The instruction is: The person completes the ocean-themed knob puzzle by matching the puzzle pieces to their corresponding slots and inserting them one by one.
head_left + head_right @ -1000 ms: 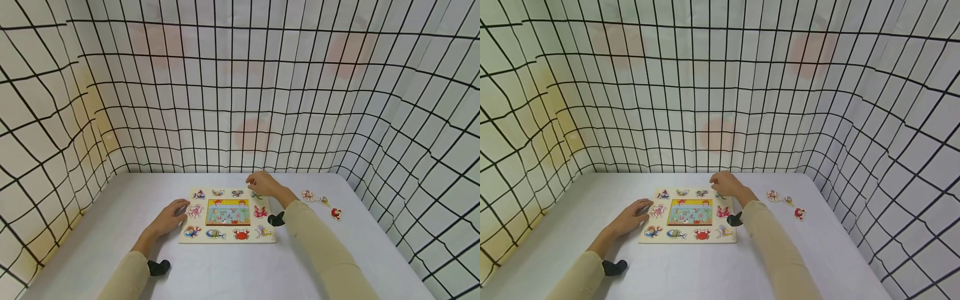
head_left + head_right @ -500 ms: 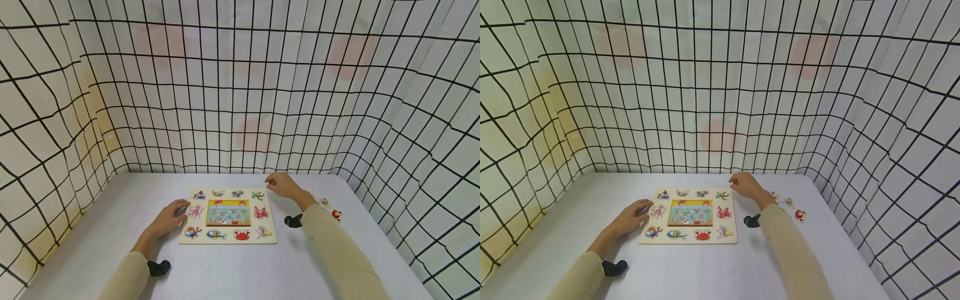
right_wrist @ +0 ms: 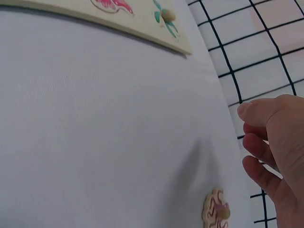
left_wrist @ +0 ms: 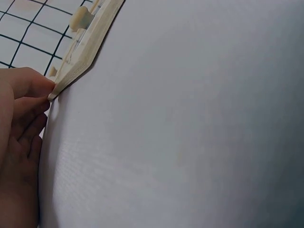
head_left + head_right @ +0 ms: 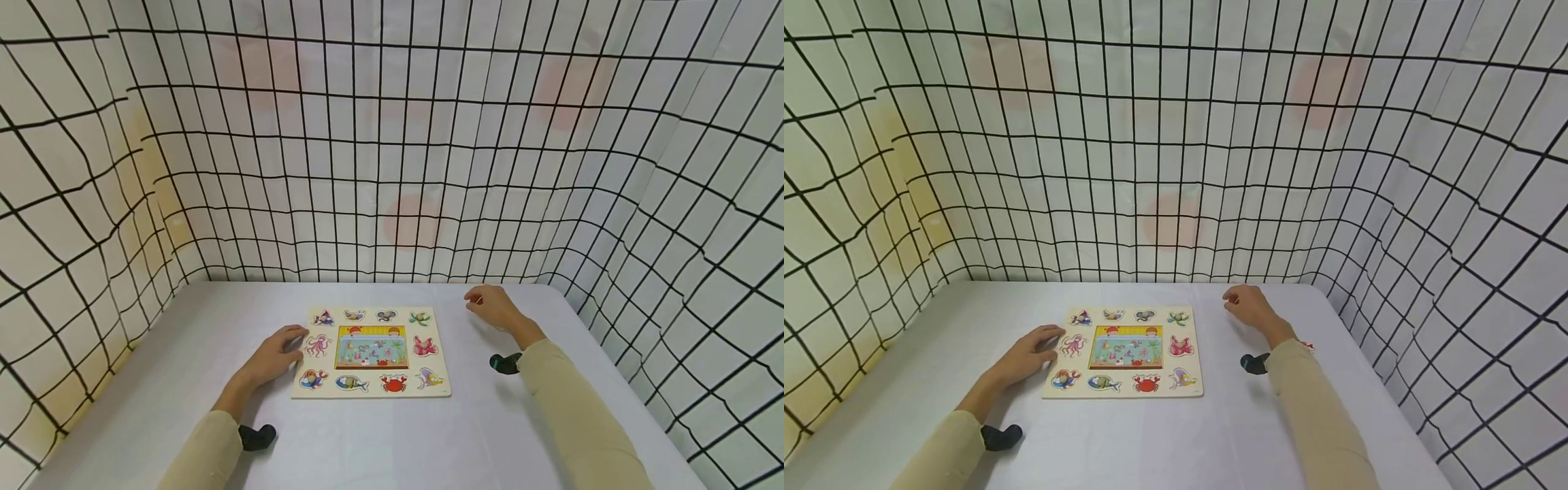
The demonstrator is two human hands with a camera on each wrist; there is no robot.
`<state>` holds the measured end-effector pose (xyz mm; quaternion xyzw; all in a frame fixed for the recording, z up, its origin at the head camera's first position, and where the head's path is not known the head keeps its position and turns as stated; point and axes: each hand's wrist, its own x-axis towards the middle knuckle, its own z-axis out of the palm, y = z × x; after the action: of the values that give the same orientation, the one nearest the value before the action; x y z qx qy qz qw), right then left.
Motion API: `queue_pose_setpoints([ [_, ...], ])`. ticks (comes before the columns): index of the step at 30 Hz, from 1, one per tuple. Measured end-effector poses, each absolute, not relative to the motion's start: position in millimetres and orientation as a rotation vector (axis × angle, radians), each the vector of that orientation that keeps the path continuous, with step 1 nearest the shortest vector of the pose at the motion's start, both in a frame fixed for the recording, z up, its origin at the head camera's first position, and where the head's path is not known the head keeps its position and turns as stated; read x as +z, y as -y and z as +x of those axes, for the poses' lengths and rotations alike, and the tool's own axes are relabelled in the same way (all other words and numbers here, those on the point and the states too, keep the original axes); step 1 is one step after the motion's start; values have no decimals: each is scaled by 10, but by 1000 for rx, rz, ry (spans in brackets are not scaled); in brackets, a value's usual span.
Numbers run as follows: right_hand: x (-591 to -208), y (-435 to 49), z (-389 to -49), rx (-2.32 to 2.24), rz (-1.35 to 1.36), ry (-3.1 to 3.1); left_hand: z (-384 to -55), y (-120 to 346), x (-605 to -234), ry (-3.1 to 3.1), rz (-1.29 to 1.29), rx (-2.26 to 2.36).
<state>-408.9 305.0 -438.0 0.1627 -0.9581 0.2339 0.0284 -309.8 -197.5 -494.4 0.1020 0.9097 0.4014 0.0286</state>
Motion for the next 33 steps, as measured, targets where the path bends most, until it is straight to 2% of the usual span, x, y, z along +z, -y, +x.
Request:
queue_pose_setpoints([
  [15,-4527,-3531,-4061,701,375,2963,-3123,1996,-4979,-2798,287,1231],
  [33,-4713,-3758,-3989,686,310,3029,-3102,1975,-4932,-2796,281,1219],
])
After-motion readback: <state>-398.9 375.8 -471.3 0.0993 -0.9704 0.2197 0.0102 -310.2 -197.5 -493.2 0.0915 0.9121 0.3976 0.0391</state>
